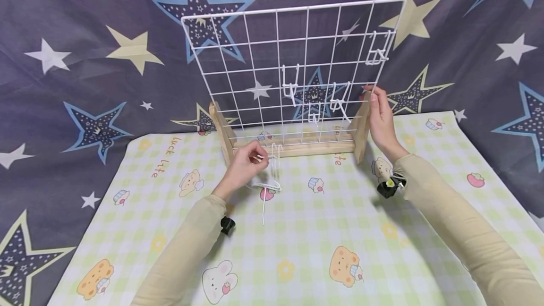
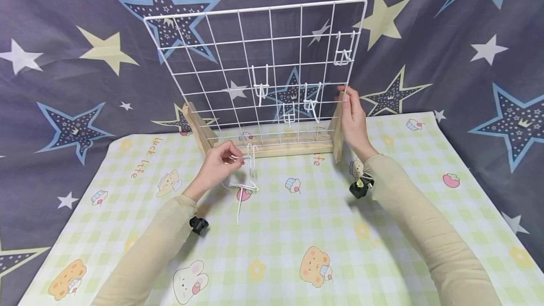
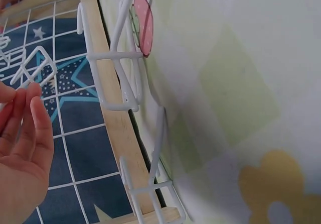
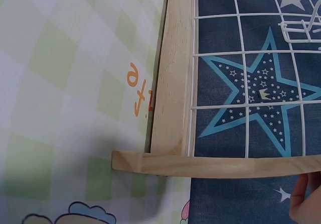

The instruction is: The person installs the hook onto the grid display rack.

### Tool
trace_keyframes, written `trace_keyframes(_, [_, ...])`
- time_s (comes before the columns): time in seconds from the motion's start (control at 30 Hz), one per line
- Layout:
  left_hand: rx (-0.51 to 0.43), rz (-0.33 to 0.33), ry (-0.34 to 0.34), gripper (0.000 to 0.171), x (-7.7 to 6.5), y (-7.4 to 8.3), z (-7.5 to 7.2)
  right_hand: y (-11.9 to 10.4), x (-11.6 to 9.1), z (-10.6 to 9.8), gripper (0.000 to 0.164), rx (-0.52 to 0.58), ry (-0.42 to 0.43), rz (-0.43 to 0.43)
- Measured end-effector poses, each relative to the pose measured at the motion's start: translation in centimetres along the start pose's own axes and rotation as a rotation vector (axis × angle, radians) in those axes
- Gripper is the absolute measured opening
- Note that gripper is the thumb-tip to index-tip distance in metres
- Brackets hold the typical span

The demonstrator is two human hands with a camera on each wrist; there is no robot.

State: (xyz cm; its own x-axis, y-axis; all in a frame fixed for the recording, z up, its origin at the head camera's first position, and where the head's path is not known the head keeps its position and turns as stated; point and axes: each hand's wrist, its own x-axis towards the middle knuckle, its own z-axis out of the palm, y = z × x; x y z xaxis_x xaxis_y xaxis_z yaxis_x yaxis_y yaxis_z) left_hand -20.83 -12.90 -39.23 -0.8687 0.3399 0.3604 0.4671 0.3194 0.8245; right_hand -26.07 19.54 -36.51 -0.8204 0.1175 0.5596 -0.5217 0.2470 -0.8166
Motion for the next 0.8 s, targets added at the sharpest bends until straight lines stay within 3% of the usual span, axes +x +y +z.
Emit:
trace_keyframes(0.6, [0.041, 0.118, 0.115, 0.014, 0.6, 1.7, -0.9, -0.2, -0.1, 0.0, 0.034, 0.011, -0.005, 0.003])
trace_keyframes(0.7, [0.055, 0.154, 0.131, 0.015, 0.7, 1.6, -1.1, -0.3, -0.1, 0.0, 0.034, 0.014, -0.004, 0.015])
trace_keyframes(0.8, [0.088, 0.195, 0.158, 0.017, 1.1, 0.3, -1.2, -0.3, -0.1, 0.0, 0.034, 0.016, -0.005, 0.014])
